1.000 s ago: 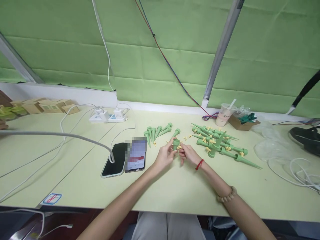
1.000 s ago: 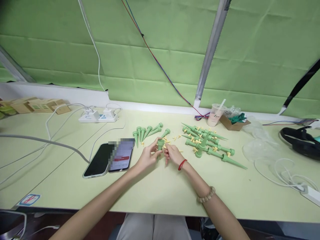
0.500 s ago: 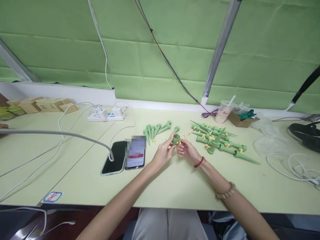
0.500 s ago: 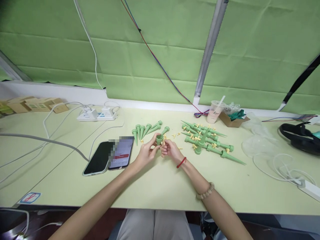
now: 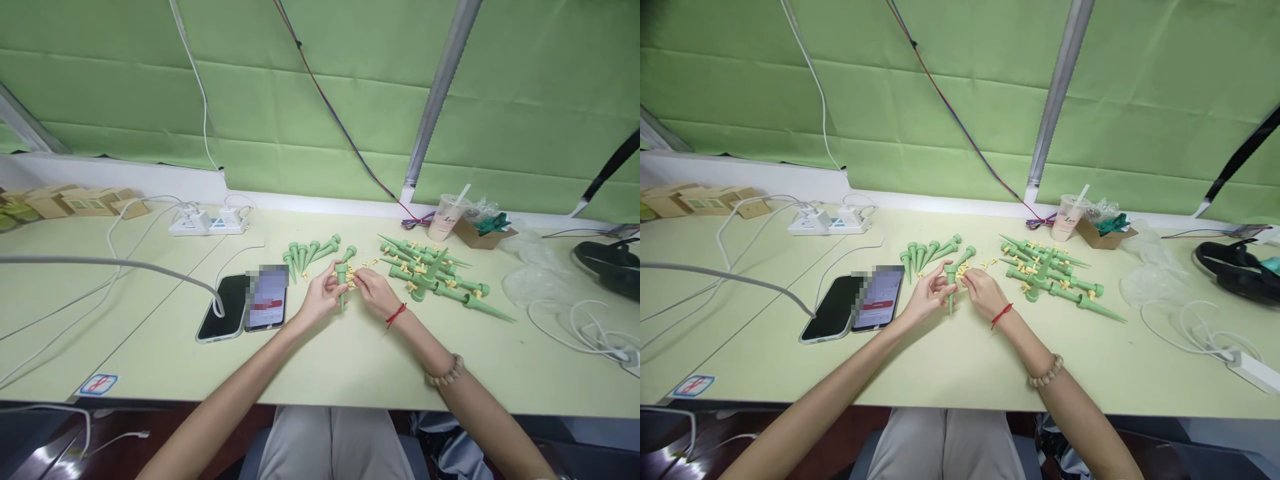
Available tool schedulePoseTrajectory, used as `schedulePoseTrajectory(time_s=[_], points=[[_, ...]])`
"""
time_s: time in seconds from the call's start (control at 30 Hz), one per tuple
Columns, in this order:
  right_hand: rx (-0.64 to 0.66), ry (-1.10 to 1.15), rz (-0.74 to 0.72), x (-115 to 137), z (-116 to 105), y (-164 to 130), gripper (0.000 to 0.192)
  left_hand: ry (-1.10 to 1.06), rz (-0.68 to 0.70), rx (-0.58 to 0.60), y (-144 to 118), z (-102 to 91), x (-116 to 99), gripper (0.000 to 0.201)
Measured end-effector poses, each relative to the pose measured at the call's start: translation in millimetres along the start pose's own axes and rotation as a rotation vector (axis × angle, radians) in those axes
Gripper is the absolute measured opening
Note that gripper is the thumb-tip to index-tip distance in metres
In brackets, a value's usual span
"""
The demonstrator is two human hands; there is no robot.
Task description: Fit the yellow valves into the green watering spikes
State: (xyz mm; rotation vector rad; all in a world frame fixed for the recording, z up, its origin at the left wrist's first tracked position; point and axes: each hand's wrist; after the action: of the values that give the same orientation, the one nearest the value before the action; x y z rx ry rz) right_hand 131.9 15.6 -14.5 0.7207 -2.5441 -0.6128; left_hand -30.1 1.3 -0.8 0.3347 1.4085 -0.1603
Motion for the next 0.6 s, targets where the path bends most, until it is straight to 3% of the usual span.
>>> schedulePoseTrajectory(time_s=[0.17,0.3,0.37,0.5,0.6], points=[[0.055,0.329,0.204,10,3,-3,0.032,0.268,0.159,0.045,1,-3.6,5,0.06],[0.113,0.589,0.328,14,4,-3,0.037,0.264,0.165,0.04,1,-1.0,3,0.057],[0.124,0.541,0.302,14,0,-1,0.038,0.147,0.106,0.041,2,1.1,1,0.059],[0.082,0.244,0.079,13,-10,2,0.034,-0.06,-0.088,0.044,3,2.6,0,0.067],[0.025,0.244,0.106,14,-5,1,0.035,0.016,-0.012,0.014,2,2.7,5,0.063]])
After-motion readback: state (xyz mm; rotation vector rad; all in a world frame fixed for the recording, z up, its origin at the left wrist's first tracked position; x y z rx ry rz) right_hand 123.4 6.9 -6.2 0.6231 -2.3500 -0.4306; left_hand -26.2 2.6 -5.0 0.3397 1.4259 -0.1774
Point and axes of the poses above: each hand's wrist, its own y-axis towards the middle knuckle, its own z-axis out of the palm, x = y × z, and after that the axes turned 12 degrees about -y, right-handed
